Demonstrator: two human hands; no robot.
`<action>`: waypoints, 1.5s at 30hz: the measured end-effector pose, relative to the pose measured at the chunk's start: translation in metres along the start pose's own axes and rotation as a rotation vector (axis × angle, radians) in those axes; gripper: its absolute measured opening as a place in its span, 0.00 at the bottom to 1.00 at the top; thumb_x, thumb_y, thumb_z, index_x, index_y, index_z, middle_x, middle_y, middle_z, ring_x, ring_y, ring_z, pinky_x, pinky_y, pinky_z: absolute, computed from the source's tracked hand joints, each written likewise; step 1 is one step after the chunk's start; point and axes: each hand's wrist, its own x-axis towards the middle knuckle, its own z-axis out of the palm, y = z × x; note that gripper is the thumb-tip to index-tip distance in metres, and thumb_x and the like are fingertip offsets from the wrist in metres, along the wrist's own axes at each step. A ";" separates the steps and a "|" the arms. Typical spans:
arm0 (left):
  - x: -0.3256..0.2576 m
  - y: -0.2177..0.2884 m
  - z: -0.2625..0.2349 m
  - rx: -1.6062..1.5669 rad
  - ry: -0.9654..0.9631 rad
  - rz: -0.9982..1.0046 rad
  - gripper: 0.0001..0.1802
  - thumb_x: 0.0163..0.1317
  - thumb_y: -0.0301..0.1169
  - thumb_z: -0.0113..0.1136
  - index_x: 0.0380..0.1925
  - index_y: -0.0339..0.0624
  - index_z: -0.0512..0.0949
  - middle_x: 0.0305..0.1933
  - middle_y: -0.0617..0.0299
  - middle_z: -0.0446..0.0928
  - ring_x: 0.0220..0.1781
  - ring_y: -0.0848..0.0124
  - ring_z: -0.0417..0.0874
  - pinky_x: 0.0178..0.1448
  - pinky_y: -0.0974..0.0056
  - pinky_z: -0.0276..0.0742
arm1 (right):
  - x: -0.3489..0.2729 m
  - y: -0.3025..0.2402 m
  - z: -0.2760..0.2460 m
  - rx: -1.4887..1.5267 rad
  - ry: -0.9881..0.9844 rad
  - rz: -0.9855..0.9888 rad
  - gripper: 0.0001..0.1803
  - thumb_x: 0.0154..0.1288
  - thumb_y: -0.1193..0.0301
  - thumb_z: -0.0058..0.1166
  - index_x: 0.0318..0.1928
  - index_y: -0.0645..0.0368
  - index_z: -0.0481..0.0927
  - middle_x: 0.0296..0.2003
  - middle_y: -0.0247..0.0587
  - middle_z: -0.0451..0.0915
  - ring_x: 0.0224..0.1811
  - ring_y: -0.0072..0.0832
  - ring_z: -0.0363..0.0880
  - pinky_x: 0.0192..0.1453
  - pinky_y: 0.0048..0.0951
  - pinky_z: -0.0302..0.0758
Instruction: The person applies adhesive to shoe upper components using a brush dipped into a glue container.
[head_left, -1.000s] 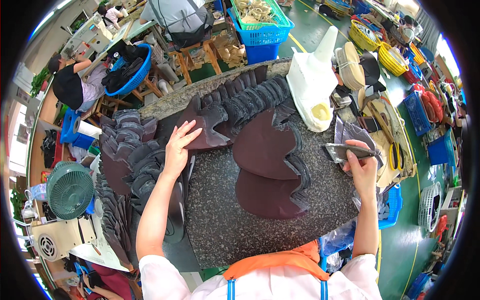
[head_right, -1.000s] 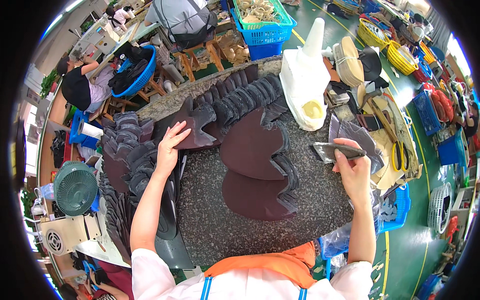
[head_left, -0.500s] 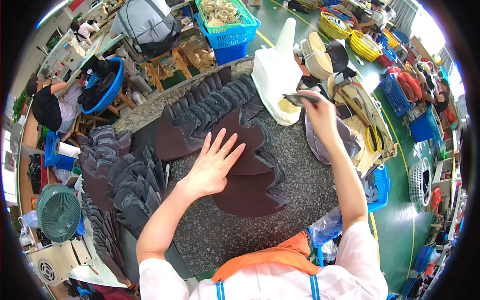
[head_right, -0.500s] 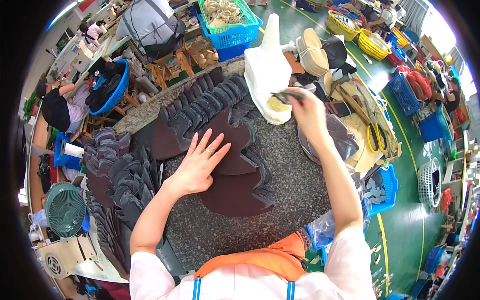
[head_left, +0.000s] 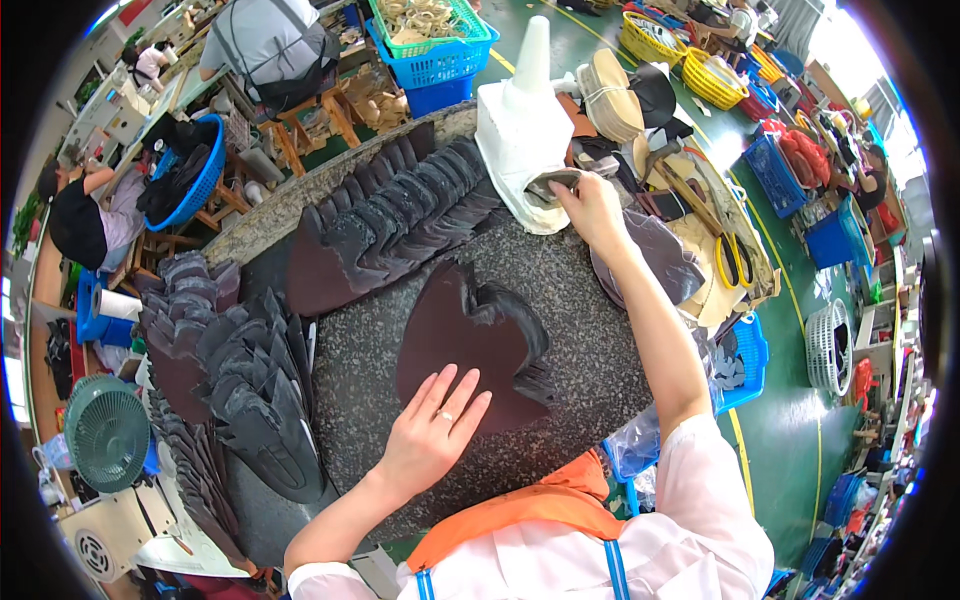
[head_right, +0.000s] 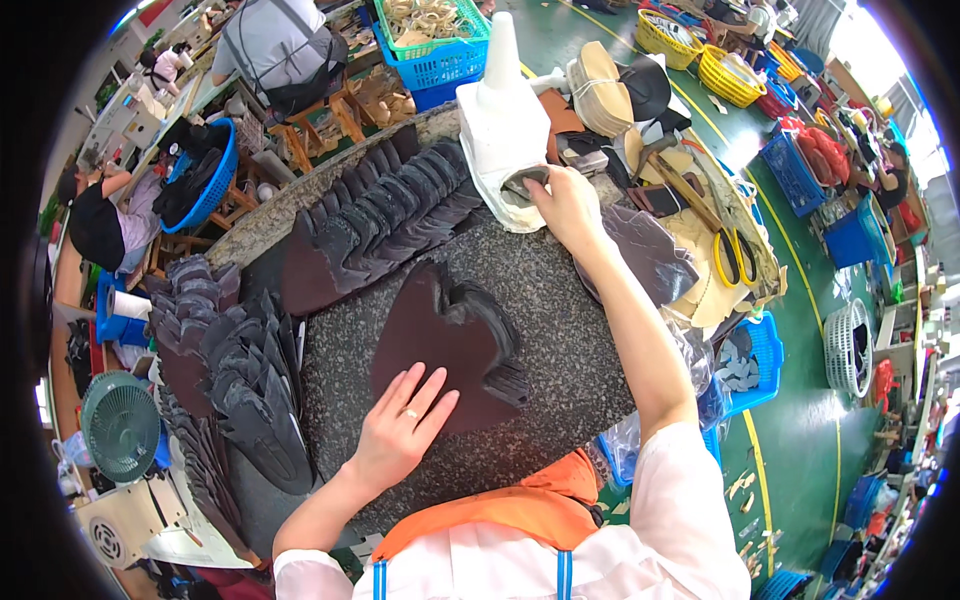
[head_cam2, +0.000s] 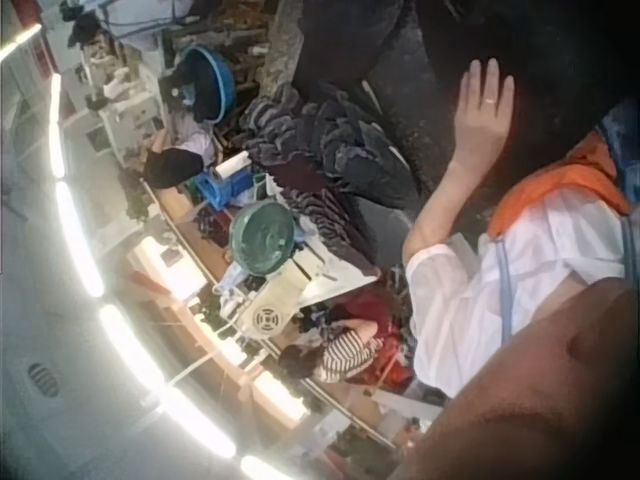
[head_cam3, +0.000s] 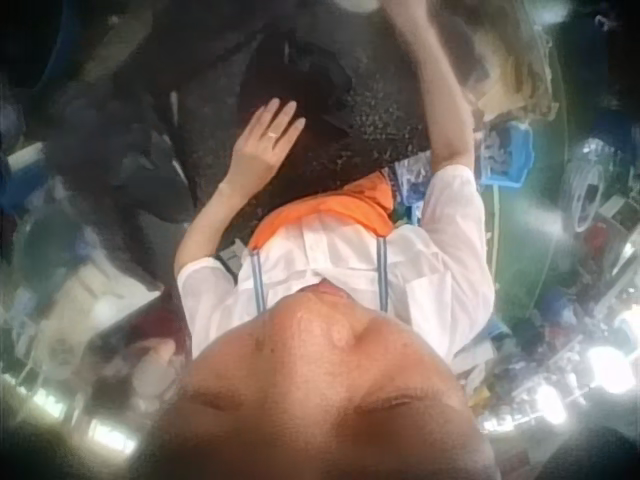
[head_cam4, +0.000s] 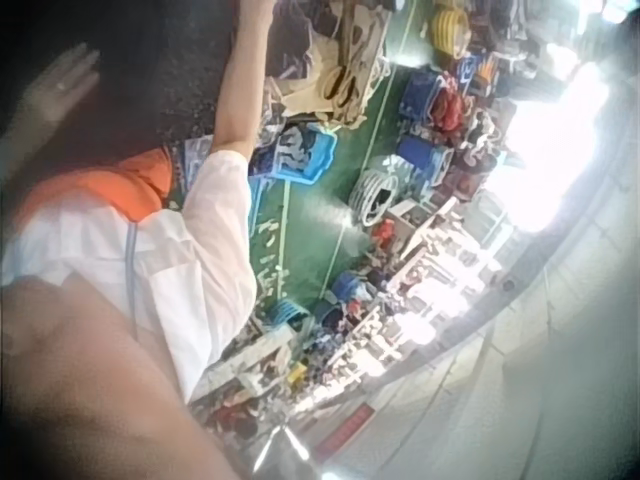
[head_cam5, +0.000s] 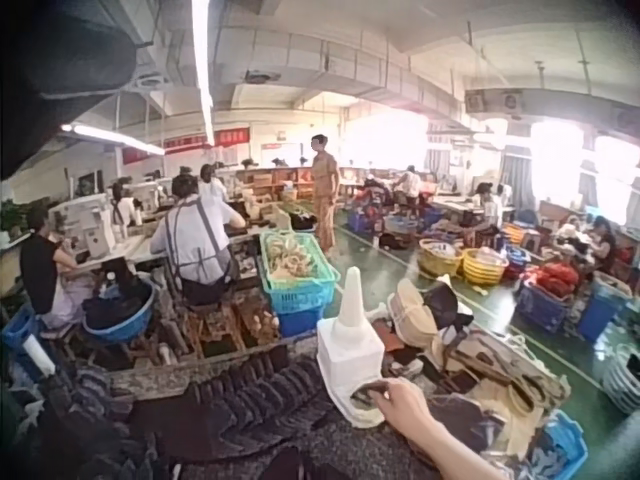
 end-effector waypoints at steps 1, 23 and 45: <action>0.002 0.000 0.001 -0.032 -0.068 -0.009 0.29 0.53 0.27 0.65 0.59 0.42 0.79 0.71 0.44 0.70 0.72 0.42 0.71 0.71 0.42 0.71 | -0.004 -0.003 -0.002 -0.051 0.024 -0.064 0.10 0.66 0.70 0.58 0.46 0.58 0.84 0.36 0.47 0.83 0.45 0.45 0.81 0.50 0.44 0.76; 0.005 -0.030 0.014 -0.356 -0.088 -0.208 0.40 0.34 0.31 0.84 0.54 0.52 0.79 0.69 0.47 0.66 0.77 0.39 0.60 0.79 0.34 0.55 | -0.161 -0.101 -0.067 0.039 -0.592 -0.632 0.19 0.52 0.73 0.57 0.48 0.62 0.82 0.37 0.41 0.80 0.37 0.38 0.84 0.41 0.38 0.83; 0.010 -0.023 0.021 -0.280 -0.044 -0.213 0.35 0.38 0.39 0.84 0.48 0.47 0.78 0.68 0.49 0.64 0.78 0.39 0.59 0.79 0.33 0.53 | -0.253 -0.105 -0.016 0.283 0.140 0.167 0.16 0.58 0.82 0.62 0.45 0.55 0.76 0.33 0.44 0.83 0.31 0.27 0.85 0.35 0.29 0.80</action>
